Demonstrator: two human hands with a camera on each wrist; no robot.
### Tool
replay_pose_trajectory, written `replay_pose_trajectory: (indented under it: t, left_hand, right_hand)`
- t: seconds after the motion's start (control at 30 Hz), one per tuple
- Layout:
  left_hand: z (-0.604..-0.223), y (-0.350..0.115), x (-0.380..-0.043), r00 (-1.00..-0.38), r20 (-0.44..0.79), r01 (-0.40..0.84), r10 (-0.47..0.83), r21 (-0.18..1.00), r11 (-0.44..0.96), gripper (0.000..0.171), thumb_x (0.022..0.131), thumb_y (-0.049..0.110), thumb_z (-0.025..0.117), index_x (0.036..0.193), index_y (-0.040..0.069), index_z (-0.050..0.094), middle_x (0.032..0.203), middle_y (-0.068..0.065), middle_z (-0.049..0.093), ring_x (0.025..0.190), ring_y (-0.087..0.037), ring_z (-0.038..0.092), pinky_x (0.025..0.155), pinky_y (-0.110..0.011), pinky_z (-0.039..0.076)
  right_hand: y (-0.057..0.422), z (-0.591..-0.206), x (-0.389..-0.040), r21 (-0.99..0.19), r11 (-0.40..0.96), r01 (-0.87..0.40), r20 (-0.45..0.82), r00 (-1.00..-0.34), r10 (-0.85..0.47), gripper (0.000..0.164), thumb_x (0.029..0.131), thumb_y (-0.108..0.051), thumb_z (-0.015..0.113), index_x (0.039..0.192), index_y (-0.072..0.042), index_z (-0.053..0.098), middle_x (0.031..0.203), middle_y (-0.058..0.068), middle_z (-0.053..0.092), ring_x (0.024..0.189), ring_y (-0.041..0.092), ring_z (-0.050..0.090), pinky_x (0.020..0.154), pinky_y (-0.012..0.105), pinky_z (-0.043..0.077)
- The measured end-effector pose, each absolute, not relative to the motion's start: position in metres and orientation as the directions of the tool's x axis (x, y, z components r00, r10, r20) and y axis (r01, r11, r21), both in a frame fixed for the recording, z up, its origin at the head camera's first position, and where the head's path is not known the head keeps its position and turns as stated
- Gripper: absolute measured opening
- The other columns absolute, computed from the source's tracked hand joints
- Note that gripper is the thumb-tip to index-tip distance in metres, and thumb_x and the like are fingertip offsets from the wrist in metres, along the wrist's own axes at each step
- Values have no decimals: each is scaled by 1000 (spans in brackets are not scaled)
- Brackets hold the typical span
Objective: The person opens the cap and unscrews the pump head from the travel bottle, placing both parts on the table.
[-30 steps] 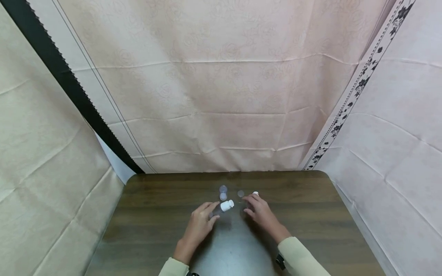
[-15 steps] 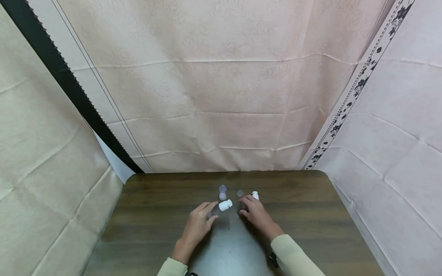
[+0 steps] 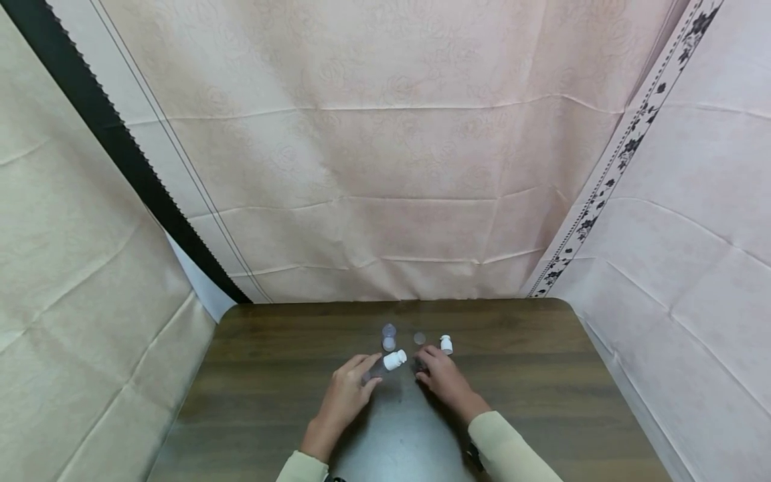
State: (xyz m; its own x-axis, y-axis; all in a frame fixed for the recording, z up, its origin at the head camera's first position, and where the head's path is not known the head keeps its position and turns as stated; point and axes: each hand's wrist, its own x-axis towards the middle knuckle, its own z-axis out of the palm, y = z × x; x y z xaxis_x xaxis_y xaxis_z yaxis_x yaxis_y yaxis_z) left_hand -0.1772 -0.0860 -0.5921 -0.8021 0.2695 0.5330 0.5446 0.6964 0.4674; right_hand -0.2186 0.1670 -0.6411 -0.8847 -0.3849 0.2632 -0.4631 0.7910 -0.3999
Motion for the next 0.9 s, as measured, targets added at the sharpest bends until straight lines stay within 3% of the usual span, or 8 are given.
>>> replay_pose_trajectory:
  t: [0.27, 0.5, 0.67, 0.9]
  left_hand:
    - [-591, -85, -177, -826, 494, 520, 270, 487, 701, 49, 79, 13, 90, 126, 14, 74, 109, -1, 73, 92, -14, 71, 75, -33, 61]
    - [-592, -84, -177, -838, 470, 510, 278, 490, 707, 49, 80, 14, 89, 127, 14, 74, 110, -1, 73, 94, -14, 72, 77, -33, 61]
    - [-591, -82, -176, -844, 457, 502, 280, 489, 714, 49, 81, 14, 89, 127, 13, 73, 111, -3, 73, 98, -16, 72, 80, -36, 62]
    - [-588, -80, -177, -839, 464, 504, 284, 468, 726, 49, 81, 16, 89, 127, 15, 74, 111, -1, 72, 100, -16, 70, 83, -36, 61]
  right_hand:
    - [163, -642, -218, -367, 821, -438, 235, -897, -374, 39, 87, -17, 84, 122, -15, 69, 118, 5, 65, 109, 23, 64, 92, 41, 59]
    - [167, -637, -213, -431, 811, -396, 224, -917, -329, 48, 86, -17, 86, 130, -17, 67, 127, 5, 63, 114, 23, 64, 95, 43, 58]
    - [170, -631, -209, -479, 771, -420, 293, -904, -311, 46, 84, -14, 87, 126, -17, 69, 125, 3, 64, 113, 22, 65, 95, 44, 58]
    - [175, -616, -205, -502, 686, -526, 462, -834, -301, 49, 76, -6, 91, 121, -9, 71, 117, 6, 68, 108, 23, 68, 89, 43, 59]
